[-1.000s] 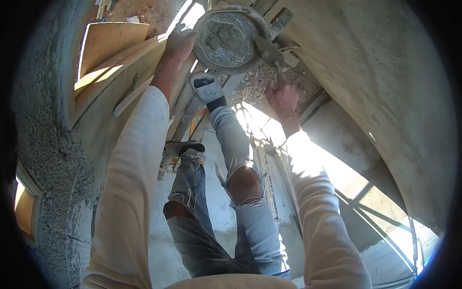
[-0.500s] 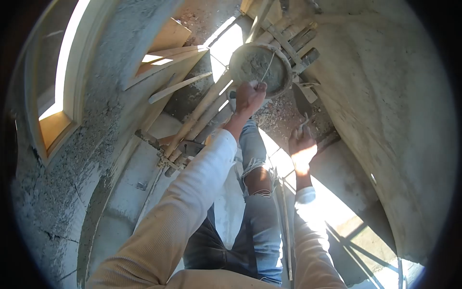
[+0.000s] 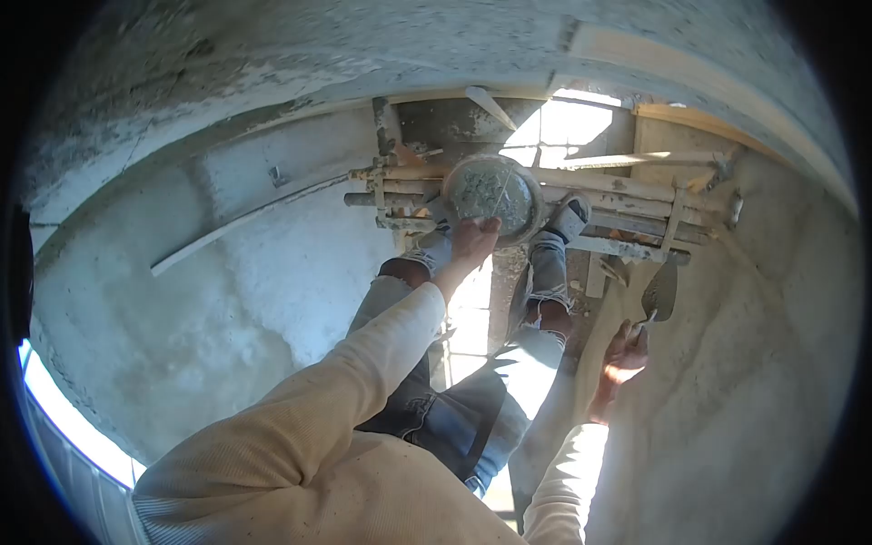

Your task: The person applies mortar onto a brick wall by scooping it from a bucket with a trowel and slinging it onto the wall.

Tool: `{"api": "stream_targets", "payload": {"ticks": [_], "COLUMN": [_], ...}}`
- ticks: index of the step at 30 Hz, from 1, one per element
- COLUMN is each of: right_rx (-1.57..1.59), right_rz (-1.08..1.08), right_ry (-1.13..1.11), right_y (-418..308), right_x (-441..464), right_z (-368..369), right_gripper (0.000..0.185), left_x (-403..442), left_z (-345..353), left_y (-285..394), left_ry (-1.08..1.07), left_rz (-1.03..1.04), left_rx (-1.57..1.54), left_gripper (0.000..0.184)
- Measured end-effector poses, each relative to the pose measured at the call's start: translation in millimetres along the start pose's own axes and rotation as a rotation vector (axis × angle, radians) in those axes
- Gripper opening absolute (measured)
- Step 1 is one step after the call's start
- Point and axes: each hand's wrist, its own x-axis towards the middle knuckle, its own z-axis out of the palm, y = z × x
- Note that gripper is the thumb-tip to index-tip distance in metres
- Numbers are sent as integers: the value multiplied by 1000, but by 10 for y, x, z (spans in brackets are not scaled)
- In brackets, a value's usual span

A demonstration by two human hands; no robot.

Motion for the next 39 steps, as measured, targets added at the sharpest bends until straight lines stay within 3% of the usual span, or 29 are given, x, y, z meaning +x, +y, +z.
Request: {"api": "stream_targets", "payload": {"ticks": [3,7,11,12,16,18,21,26,29,31,32,37,39], "right_rx": [-158,-297,-389,-540,-565,-585,-651,-628,-557,-536,-615,-608,-740], "right_rz": [-195,-303,-499,-514,-620,-625,-566,-622,-638,-691,-615,-906,-1047], "right_ry": [-180,-326,-425,-430,-516,-521,-510,-547,-589,-638,-739,-866,-951], "right_y": [-463,-1280,-1972,-2030,-2452,-2636,-2962,-3414,-3802,-3978,-4229,-4431,-4341], "right_x": [144,146,31,62,-106,-233,-524,-842,-1111,-1179,-1245,-1197,-1078], "right_z": [41,218,476,522,660,732,944,1329,1636,1837,1946,2896,3413], "right_gripper": [45,43,35,30,31,29,24,24,24,25,26,26,31], "left_x": [103,699,1387,1571,1957,1750,1754,1931,1622,1493,1441,1261,1236], "left_z": [-504,-616,-777,-822,-861,-1644,-1760,-1613,-1848,-1839,-1842,-1857,-1797], "left_y": [-733,-2494,-3715,-3922,-4555,-3745,-3925,-4040,-3871,-3924,-3954,-4155,-4177], "left_ry": [193,469,508,525,632,601,525,525,480,477,480,480,521], "left_rz": [-106,61,-283,-341,-344,-725,-596,-689,-700,-684,-682,-607,-600], "left_rx": [-50,153,-466,-626,-883,-1528,-1686,-1762,-1700,-1697,-1698,-1780,-1787], "left_gripper": [47,41,31,28,28,38,50,53,50,48,43,24,22]}}
